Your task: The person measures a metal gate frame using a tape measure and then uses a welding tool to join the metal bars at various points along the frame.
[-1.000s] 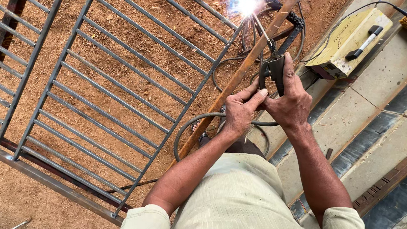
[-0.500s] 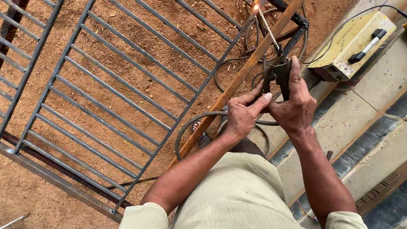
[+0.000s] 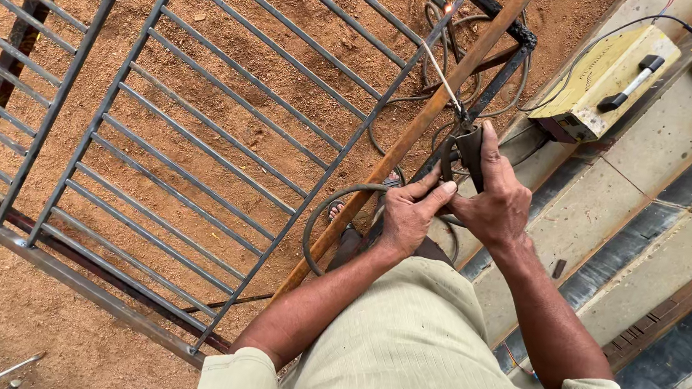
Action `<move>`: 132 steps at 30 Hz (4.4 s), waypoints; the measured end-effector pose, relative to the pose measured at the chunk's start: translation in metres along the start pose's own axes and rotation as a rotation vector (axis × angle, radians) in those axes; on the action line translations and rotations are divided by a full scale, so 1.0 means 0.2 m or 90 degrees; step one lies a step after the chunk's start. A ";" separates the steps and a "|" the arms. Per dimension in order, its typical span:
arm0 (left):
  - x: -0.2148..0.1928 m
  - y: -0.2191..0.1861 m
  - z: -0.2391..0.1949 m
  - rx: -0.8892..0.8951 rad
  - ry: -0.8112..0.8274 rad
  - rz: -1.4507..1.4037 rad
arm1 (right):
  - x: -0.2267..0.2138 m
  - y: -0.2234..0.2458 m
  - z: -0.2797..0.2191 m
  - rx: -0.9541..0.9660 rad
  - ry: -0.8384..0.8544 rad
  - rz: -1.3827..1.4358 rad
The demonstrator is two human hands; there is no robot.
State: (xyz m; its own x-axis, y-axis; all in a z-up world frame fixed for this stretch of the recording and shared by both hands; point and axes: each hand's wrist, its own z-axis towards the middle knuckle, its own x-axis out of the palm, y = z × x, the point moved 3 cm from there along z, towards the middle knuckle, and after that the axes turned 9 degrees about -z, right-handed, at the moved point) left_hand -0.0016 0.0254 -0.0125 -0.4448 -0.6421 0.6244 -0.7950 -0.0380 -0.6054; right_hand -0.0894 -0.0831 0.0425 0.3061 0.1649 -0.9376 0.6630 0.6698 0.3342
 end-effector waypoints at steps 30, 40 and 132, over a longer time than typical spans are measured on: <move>0.01 -0.05 -0.01 -0.001 0.003 0.002 | 0.00 0.02 0.02 -0.011 0.004 -0.017; 0.00 -0.04 0.00 -0.010 0.003 -0.027 | 0.01 0.02 0.03 -0.014 0.010 -0.023; 0.00 -0.08 -0.12 0.142 0.122 0.158 | -0.10 0.03 -0.09 0.021 -0.056 0.175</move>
State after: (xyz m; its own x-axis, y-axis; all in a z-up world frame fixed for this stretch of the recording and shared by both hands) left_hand 0.0009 0.0451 0.0095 -0.6977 -0.4994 0.5137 -0.5538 -0.0790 -0.8289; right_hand -0.1022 -0.0693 0.0610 0.5343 0.2734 -0.7999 0.5679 0.5848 0.5792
